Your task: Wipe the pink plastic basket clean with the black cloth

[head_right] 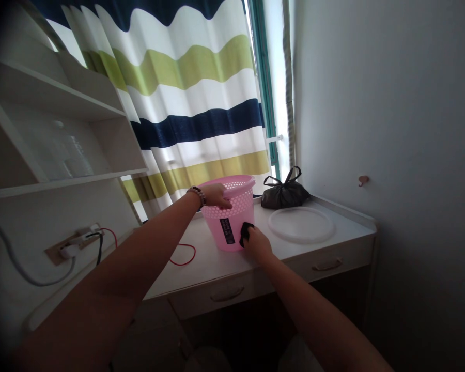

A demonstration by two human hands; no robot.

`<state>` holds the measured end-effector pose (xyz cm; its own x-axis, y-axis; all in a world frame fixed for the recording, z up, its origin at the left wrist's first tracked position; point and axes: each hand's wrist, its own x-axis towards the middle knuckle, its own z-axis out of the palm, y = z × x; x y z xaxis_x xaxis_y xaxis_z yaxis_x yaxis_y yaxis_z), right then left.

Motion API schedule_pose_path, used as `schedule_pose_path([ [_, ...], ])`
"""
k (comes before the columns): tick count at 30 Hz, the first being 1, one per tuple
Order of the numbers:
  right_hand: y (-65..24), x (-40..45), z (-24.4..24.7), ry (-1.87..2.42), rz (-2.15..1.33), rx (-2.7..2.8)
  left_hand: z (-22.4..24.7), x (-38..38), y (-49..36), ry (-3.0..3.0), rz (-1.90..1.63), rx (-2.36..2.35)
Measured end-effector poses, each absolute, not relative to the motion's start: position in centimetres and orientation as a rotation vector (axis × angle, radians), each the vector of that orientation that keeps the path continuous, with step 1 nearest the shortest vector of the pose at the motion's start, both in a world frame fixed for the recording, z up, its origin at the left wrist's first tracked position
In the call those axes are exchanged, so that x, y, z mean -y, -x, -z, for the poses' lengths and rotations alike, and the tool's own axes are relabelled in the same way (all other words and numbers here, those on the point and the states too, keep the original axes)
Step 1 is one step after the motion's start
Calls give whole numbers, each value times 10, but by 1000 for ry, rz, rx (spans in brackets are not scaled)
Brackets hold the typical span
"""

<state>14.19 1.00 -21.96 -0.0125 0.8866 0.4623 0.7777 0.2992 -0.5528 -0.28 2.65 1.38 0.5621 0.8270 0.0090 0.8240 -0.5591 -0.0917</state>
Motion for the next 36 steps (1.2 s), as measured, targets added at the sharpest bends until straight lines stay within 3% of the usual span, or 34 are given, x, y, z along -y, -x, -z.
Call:
schedule_pose_path([
  [6,-143,-20,143,1262,41,1655,-13,-27,5,2690,-59,1432],
  [9,-144,-27,127,1273,33,1582,-14,-25,5,2679,-34,1424],
  [20,-146,-26,248,1630,-267,1780,-14,-24,5,2716,-38,1445],
  [36,-156,-25,253,1614,-148,1685,-12,-23,3,2681,-25,1529],
])
